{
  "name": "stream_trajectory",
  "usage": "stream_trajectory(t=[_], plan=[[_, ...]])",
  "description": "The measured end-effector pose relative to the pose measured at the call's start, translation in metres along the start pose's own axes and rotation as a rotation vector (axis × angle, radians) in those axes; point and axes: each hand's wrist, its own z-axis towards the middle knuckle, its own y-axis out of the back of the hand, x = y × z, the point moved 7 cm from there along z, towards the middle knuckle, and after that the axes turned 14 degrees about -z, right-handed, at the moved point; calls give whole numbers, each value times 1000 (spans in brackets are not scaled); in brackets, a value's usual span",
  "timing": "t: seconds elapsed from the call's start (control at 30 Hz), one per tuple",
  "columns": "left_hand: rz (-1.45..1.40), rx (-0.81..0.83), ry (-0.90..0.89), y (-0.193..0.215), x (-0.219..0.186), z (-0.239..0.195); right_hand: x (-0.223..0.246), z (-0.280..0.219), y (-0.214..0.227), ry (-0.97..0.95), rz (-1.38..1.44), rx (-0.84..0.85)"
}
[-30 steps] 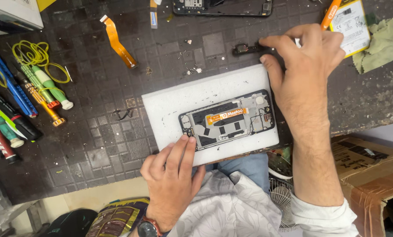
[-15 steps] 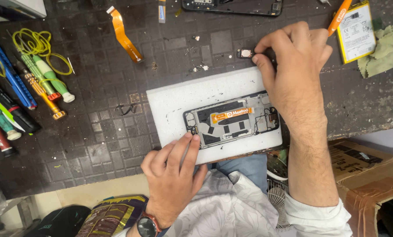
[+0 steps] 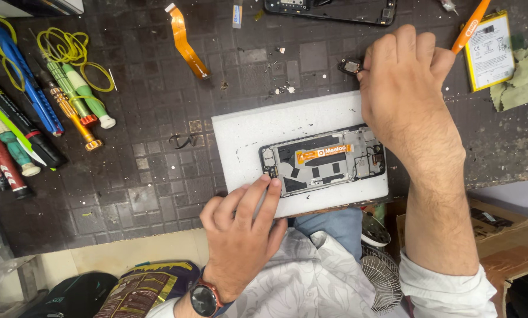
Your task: The person uses tweezers and a precision screwdriver to remove small components and screws from a disassembled smartphone chassis. They then wipe the interior surfaces with a cloth.
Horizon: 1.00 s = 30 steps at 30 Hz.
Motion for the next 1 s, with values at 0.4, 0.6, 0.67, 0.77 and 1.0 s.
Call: stream_trajectory(t=[0.4, 0.6, 0.67, 0.77, 1.0], plan=[[-45, 25, 20, 7, -4, 7, -1, -15, 34, -213, 223, -116], [-164, 126, 40, 21, -1, 18, -6, -55, 27, -538, 724, -111], [-189, 104, 9, 24, -1, 24, 12, -67, 31, -505, 720, -178], [-314, 60, -8, 32, 3, 33, 43, -82, 40, -451, 740, -207], [-489, 26, 140, 38, 11, 41, 94, -83, 55, -324, 758, -141]])
